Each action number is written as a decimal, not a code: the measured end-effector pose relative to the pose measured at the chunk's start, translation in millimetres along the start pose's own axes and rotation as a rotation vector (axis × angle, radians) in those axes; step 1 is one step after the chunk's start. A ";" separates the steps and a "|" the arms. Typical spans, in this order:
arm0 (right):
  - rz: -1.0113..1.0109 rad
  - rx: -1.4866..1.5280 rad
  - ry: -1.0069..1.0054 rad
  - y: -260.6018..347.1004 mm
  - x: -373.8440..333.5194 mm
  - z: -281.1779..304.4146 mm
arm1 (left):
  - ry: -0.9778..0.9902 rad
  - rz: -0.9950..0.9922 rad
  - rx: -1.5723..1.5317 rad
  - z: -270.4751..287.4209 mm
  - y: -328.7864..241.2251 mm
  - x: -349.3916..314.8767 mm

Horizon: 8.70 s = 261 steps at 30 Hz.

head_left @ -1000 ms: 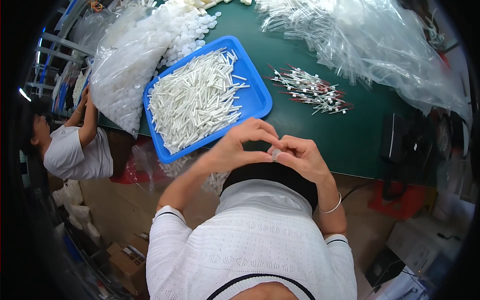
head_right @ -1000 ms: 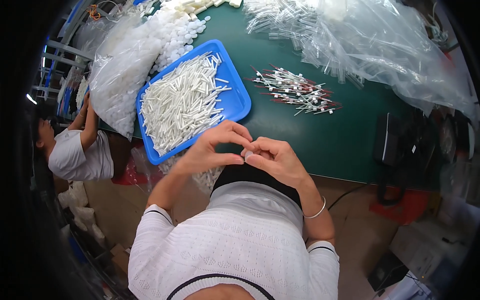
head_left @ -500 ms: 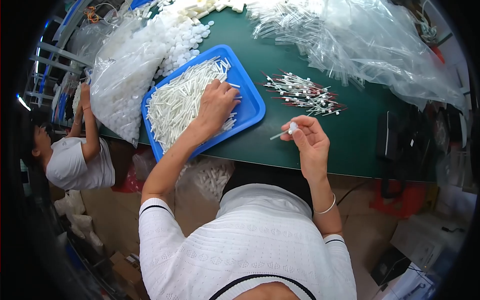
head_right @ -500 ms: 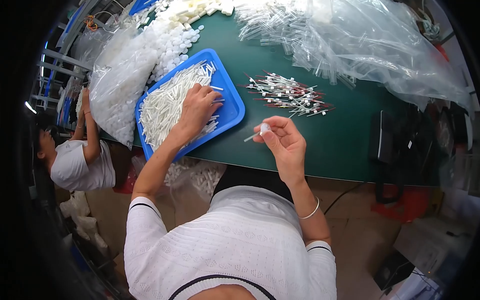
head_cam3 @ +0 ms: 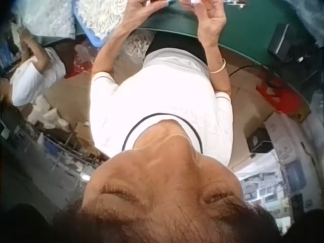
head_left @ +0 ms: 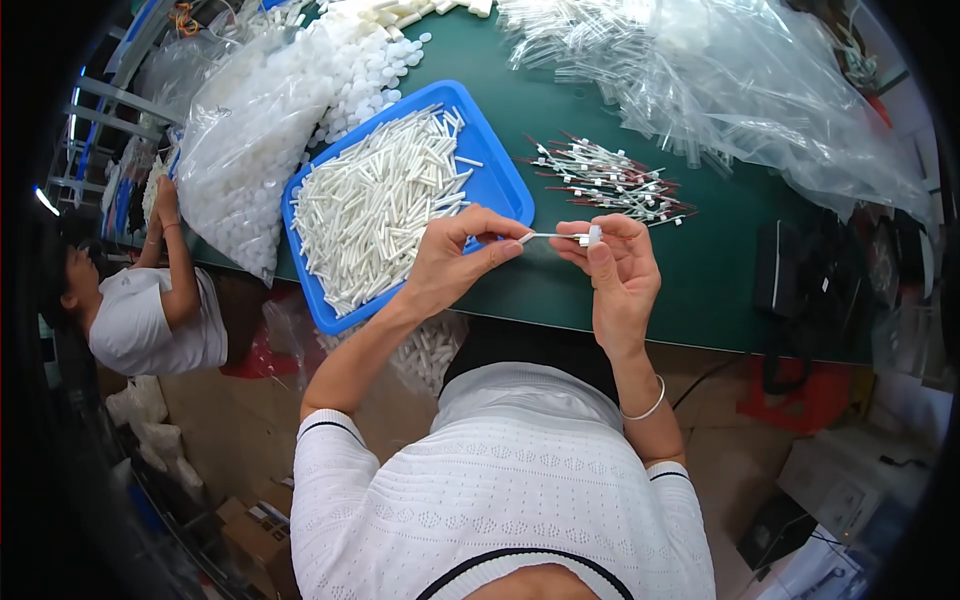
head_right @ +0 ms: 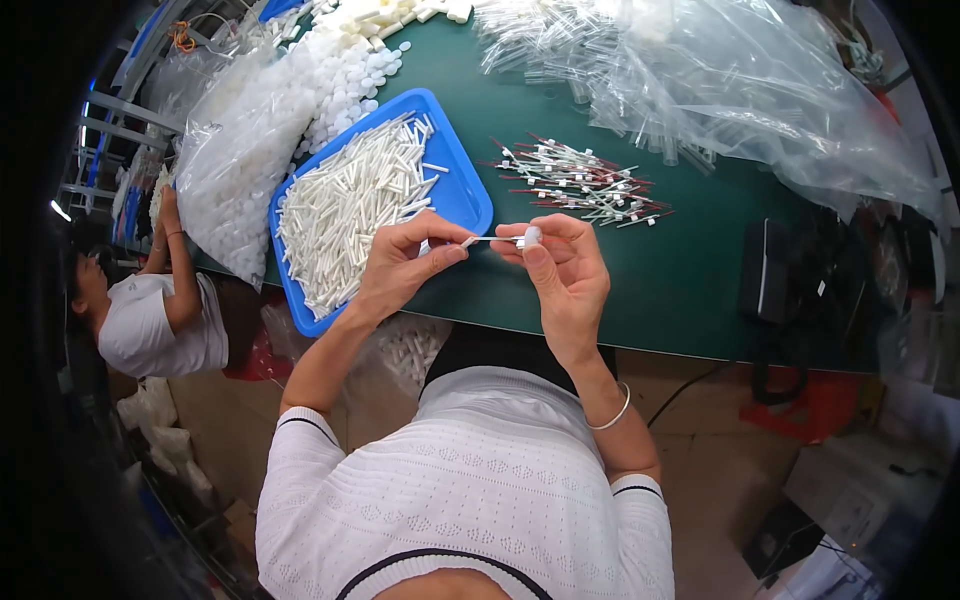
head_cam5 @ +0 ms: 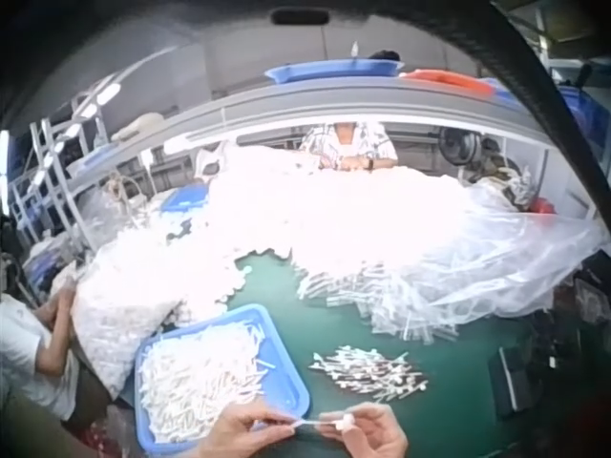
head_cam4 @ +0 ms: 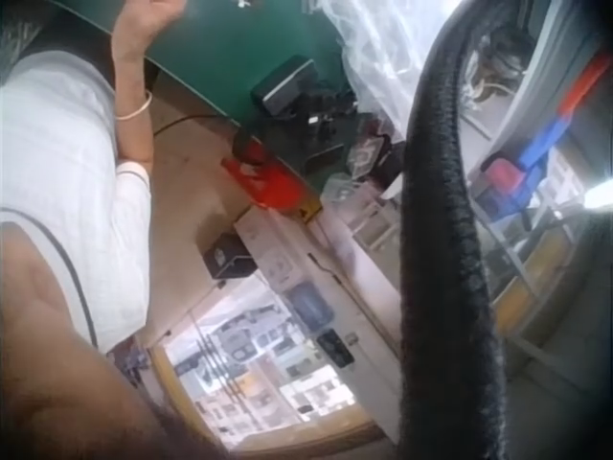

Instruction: Assembling plastic dropper components by inserting a thin tube and a rubber bulb into a plastic cap.

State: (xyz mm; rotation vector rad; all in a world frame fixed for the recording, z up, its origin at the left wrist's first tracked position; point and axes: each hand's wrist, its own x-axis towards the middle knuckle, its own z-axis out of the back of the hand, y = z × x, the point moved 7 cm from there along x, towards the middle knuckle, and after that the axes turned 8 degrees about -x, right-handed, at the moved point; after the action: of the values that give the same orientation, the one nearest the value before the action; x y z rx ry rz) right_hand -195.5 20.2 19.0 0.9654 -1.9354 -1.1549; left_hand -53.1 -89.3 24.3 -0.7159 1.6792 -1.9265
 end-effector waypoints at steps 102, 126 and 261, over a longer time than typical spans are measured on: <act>0.195 -1.066 -0.051 39.8 -5.7 42.0 | -0.214 -0.461 1.044 -20.9 11.6 236.4; 0.081 -0.684 0.132 22.3 -16.7 28.6 | 0.361 0.370 -0.311 -40.8 4.6 -0.3; 0.424 -1.463 0.266 12.4 -15.4 64.3 | -0.025 -0.484 0.848 8.5 -25.8 45.7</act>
State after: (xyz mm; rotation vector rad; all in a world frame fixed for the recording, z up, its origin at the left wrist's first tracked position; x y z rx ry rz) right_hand -244.4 63.7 3.2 -0.1068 -0.6090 -1.5805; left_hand -82.0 -122.5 54.2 -0.8103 0.5468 -2.6375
